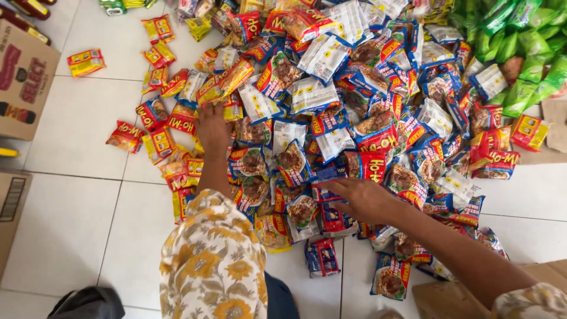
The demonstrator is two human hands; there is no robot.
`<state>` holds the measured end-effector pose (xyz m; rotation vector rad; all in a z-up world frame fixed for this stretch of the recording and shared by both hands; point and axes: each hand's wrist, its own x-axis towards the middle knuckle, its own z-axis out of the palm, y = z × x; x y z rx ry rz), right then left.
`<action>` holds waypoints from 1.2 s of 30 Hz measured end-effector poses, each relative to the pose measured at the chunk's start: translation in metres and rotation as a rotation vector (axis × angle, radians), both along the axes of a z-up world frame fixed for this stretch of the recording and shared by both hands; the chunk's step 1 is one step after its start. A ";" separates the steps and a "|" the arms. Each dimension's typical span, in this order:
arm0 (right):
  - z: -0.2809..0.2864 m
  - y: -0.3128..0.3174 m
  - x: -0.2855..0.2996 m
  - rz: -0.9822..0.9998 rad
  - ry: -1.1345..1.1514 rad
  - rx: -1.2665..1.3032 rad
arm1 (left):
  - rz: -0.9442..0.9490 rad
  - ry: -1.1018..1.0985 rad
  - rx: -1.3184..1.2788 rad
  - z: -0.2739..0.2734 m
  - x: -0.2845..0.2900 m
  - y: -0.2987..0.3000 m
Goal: The recorder is packing individual packets of instant noodles from a large pile on the floor into a cardboard box.
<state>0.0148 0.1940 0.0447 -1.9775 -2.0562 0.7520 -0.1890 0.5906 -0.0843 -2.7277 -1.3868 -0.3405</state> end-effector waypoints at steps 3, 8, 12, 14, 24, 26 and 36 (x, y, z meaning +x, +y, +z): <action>-0.031 0.020 -0.012 0.041 0.089 0.146 | -0.081 -0.127 0.030 -0.005 -0.010 0.004; -0.087 0.093 -0.051 0.185 0.072 0.214 | -0.159 -0.409 0.000 0.037 -0.050 -0.014; -0.119 0.183 -0.099 0.148 -0.094 0.297 | -0.032 -0.897 -0.430 0.045 -0.086 -0.023; -0.127 0.227 -0.118 0.108 -0.115 0.368 | 0.010 -1.068 -0.555 0.063 -0.100 -0.033; -0.160 0.315 -0.167 0.014 -0.561 0.342 | 0.142 -1.429 -0.764 0.121 -0.142 -0.086; -0.172 0.309 -0.165 0.040 -0.572 0.286 | 0.163 -1.430 -0.787 0.122 -0.145 -0.089; -0.082 0.229 -0.105 0.161 -0.073 0.259 | 0.197 -1.441 -0.930 0.085 -0.133 -0.071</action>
